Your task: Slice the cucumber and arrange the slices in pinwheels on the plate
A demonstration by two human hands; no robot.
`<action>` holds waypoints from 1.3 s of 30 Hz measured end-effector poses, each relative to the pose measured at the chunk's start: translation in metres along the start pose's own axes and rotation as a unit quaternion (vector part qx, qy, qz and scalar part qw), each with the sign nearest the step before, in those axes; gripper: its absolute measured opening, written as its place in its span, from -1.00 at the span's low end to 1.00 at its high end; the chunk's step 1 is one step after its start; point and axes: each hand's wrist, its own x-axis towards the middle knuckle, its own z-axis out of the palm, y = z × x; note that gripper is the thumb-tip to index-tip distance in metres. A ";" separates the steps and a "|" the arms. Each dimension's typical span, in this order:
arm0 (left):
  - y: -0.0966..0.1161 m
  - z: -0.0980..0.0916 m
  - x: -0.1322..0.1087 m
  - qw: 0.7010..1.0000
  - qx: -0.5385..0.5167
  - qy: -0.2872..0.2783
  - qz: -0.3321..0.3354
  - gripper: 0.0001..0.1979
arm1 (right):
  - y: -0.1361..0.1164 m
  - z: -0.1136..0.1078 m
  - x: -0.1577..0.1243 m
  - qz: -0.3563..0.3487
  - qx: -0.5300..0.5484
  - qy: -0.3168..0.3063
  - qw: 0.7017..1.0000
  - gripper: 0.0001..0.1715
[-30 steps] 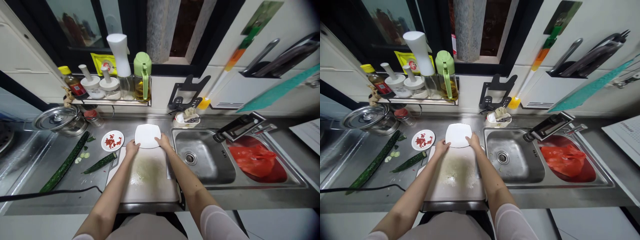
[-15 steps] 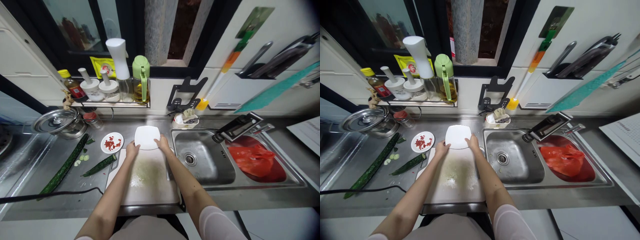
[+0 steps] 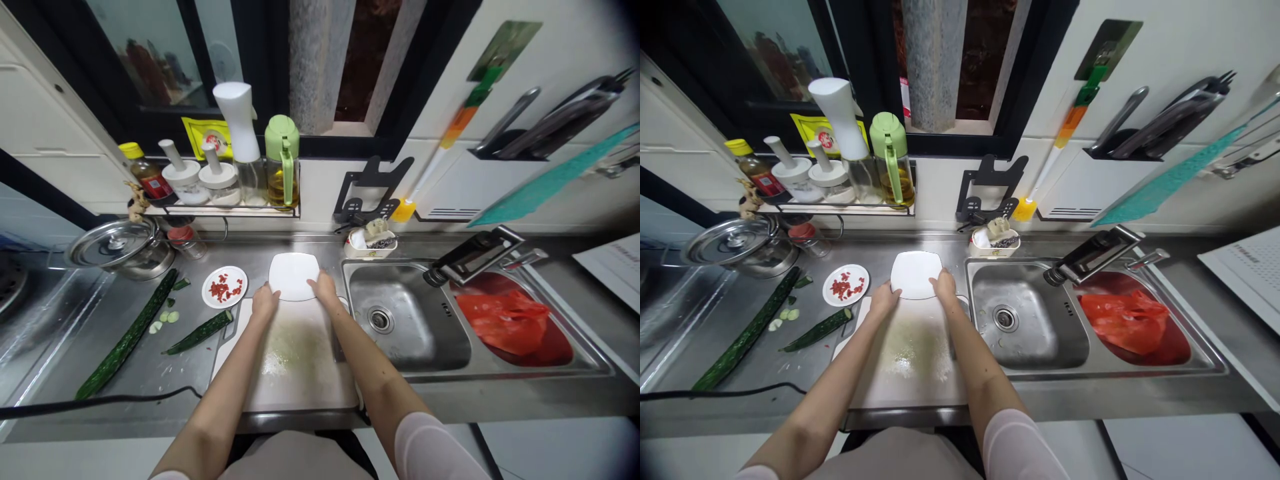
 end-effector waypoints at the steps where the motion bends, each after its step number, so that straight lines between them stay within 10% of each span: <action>1: 0.001 0.000 0.000 1.000 0.001 0.002 -0.003 -0.65 | -0.002 -0.001 0.000 0.002 -0.003 -0.001 1.000 -0.54; 13: 0.000 -0.008 -0.011 0.997 -0.070 0.041 -0.016 -0.41 | 0.014 -0.030 -0.033 -0.050 -0.026 0.094 0.994 -0.39; 26: -0.029 0.000 -0.087 0.968 -0.230 0.058 0.080 -0.68 | 0.159 -0.043 -0.123 -0.086 -0.095 0.231 0.964 -0.53; 32: -0.074 -0.029 -0.110 0.974 -0.194 0.089 0.073 -0.70 | 0.196 -0.039 -0.165 -0.055 -0.105 0.197 0.973 -0.55; 39: -0.125 -0.083 -0.113 0.978 0.000 0.203 0.050 -0.73 | 0.176 -0.045 -0.188 -0.108 -0.039 0.146 0.983 -0.65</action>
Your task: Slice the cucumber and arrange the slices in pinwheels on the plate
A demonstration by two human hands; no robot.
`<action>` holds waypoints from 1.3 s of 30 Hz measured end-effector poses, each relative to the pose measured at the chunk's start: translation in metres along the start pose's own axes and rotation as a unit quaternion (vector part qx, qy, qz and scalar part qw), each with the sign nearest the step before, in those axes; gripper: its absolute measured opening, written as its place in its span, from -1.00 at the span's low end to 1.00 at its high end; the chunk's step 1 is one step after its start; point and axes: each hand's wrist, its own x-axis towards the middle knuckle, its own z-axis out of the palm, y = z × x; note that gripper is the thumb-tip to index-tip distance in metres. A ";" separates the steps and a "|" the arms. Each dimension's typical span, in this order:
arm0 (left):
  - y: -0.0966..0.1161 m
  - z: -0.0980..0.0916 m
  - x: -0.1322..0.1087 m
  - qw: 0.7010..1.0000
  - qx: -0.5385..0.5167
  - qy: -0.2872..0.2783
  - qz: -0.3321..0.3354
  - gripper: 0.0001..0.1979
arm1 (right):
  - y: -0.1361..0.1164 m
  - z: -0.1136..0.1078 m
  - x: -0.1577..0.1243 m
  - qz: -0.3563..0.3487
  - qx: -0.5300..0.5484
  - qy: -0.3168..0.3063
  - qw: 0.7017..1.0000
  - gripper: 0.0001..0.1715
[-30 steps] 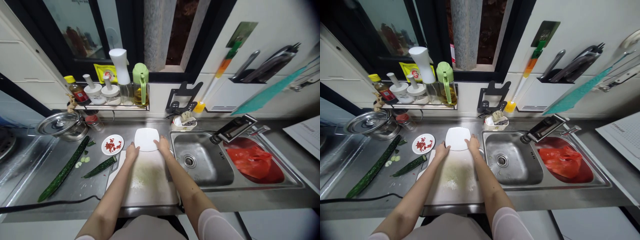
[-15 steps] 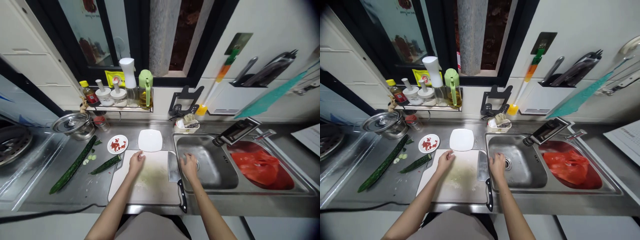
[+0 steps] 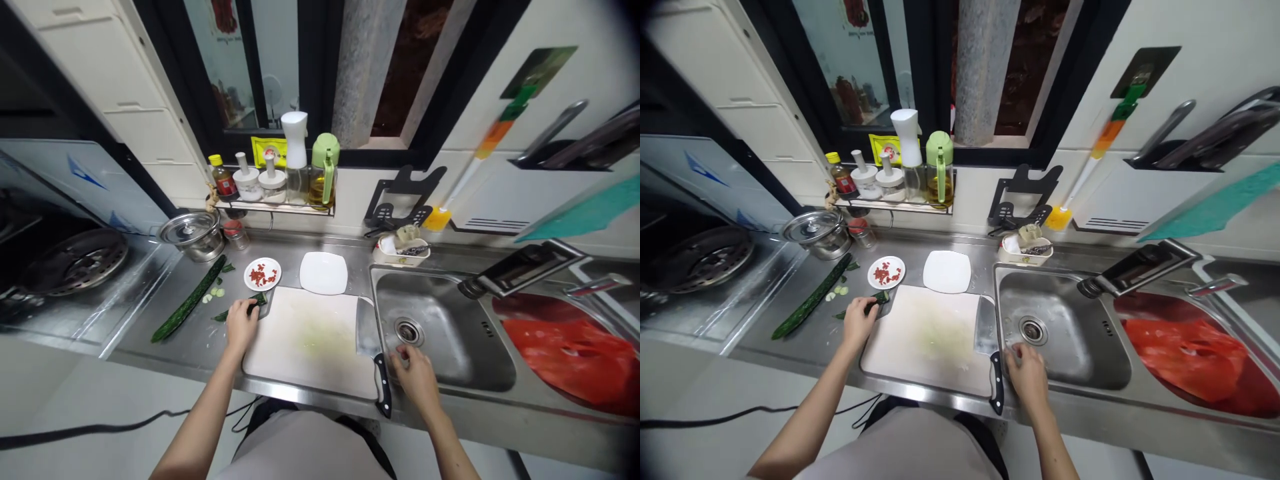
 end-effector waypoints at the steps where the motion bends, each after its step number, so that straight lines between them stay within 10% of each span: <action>1: -0.004 -0.005 0.004 1.000 0.023 -0.002 0.005 -0.73 | -0.005 -0.001 0.000 -0.004 0.008 -0.013 1.000 -0.65; 12: -0.025 -0.020 0.036 0.976 0.118 -0.161 0.084 -0.51 | -0.036 -0.002 0.000 0.083 -0.039 -0.176 0.980 -0.48; 23: -0.044 -0.017 0.043 0.971 0.127 -0.169 0.109 -0.56 | -0.058 -0.007 0.000 0.115 -0.099 -0.234 0.960 -0.51; 39: 0.022 -0.008 -0.015 0.948 -0.087 -0.267 0.147 -0.49 | -0.069 -0.006 0.000 0.132 -0.108 -0.197 0.966 -0.57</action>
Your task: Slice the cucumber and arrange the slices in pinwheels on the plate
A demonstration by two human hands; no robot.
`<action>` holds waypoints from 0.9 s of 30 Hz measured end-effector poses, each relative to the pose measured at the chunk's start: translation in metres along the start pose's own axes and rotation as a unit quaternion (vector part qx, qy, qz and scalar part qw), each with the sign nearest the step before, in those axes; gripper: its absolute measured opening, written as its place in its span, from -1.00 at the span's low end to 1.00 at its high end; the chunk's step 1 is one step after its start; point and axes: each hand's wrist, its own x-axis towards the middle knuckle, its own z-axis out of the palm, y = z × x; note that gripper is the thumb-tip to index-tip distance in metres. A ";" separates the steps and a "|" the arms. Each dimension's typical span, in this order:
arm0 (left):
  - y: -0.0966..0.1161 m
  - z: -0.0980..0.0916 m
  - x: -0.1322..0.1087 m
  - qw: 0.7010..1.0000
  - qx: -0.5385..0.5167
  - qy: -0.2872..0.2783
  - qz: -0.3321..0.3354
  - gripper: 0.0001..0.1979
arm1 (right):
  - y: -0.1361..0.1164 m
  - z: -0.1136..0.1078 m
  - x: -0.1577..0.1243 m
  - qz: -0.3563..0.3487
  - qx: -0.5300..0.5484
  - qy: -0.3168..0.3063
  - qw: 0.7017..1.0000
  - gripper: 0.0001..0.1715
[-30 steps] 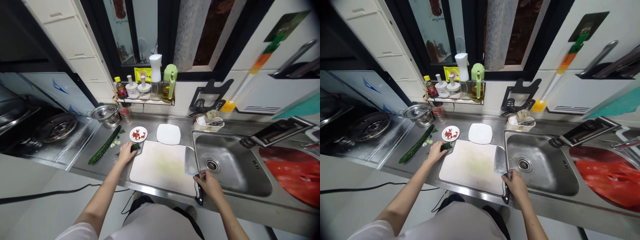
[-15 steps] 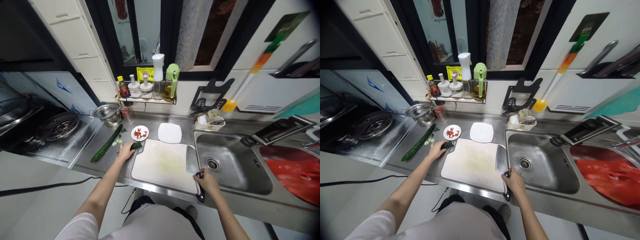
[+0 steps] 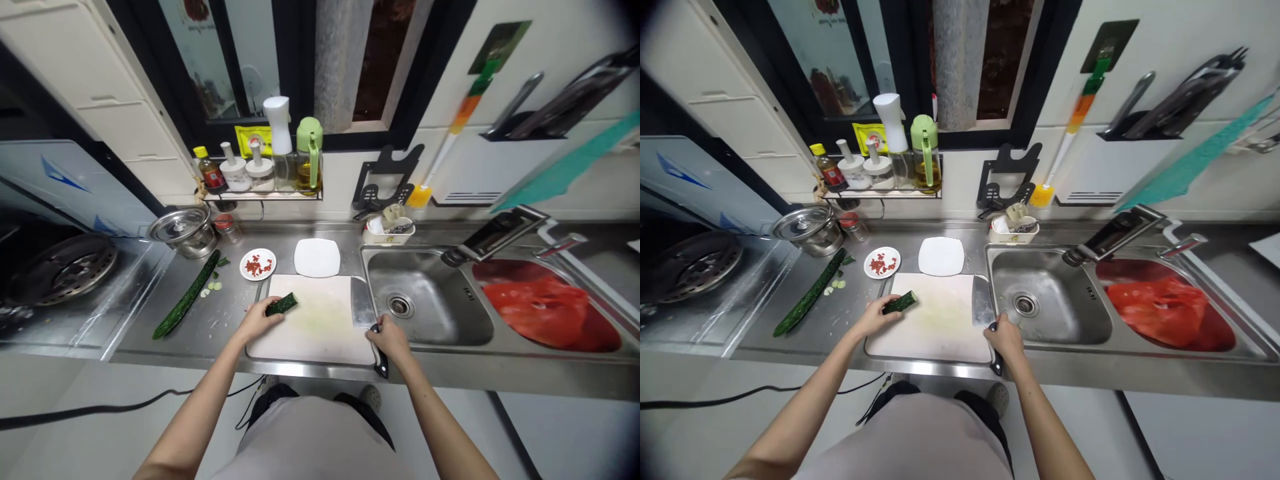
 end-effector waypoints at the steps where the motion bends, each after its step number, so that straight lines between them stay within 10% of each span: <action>1: 0.003 0.006 -0.001 1.000 0.011 -0.006 0.003 -0.50 | 0.000 0.000 0.000 0.003 0.001 0.000 1.000 -0.57; 27: 0.016 0.039 -0.001 0.992 0.121 -0.041 0.005 -0.53 | -0.015 -0.004 0.006 -0.020 0.216 0.051 0.975 -0.72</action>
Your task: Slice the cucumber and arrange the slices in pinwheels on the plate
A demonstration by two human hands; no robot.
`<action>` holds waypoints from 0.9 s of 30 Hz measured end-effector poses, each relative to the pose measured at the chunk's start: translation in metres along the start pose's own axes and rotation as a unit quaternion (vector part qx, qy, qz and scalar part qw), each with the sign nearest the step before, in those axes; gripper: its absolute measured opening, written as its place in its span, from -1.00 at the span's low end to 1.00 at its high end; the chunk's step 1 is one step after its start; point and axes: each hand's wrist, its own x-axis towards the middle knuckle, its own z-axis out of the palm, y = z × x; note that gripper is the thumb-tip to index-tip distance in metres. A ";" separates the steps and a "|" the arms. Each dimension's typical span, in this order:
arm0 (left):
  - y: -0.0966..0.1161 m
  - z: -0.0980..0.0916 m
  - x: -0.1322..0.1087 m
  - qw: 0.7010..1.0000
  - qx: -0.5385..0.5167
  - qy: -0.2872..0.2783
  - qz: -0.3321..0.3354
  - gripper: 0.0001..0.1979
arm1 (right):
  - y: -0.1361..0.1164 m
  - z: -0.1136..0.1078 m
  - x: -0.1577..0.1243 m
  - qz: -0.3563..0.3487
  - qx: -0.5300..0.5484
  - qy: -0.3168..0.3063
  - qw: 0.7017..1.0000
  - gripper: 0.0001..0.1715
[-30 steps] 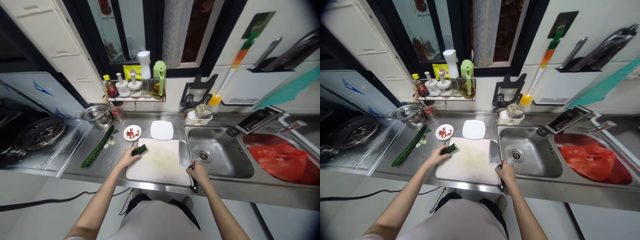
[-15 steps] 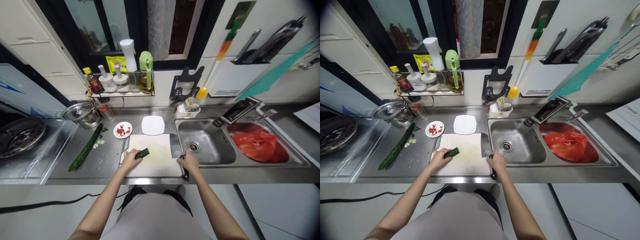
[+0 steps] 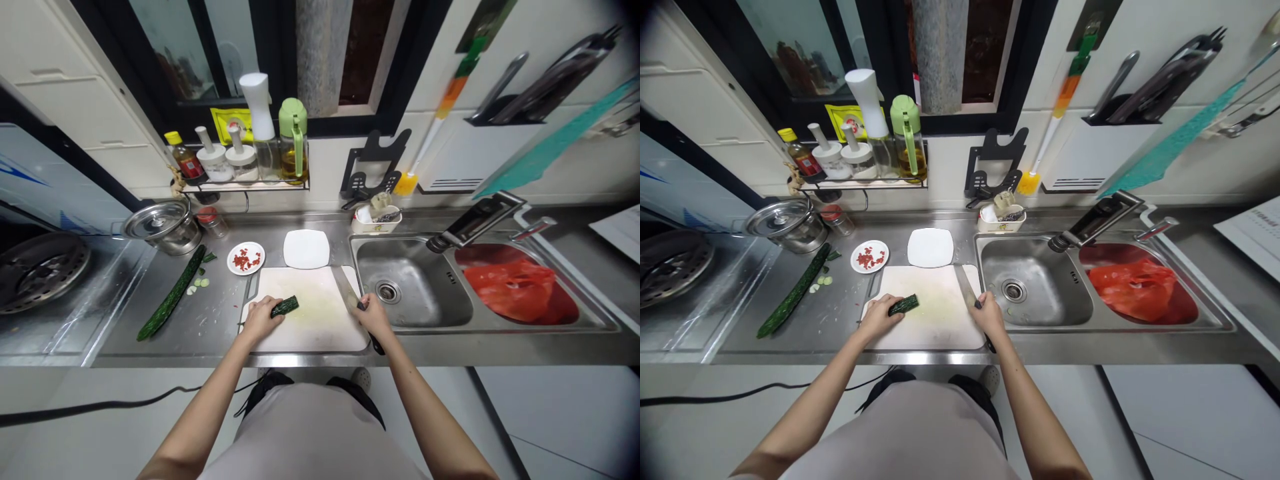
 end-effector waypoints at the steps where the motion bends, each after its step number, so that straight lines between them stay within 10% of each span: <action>1: 0.000 0.000 0.000 1.000 -0.001 0.002 0.001 -0.53 | -0.003 -0.001 0.001 -0.010 0.008 0.008 1.000 -0.72; 7: 0.000 0.002 -0.001 1.000 -0.005 0.005 -0.002 -0.53 | -0.040 -0.015 0.000 -0.080 -0.011 0.041 0.996 -0.69; 14: 0.004 0.003 0.002 1.000 -0.002 0.002 -0.007 -0.53 | -0.083 0.010 -0.026 -0.142 -0.125 -0.061 0.980 -0.67; 27: 0.008 0.008 0.005 0.999 -0.003 0.039 0.005 -0.41 | -0.088 0.036 -0.040 -0.157 -0.216 -0.135 0.954 -0.67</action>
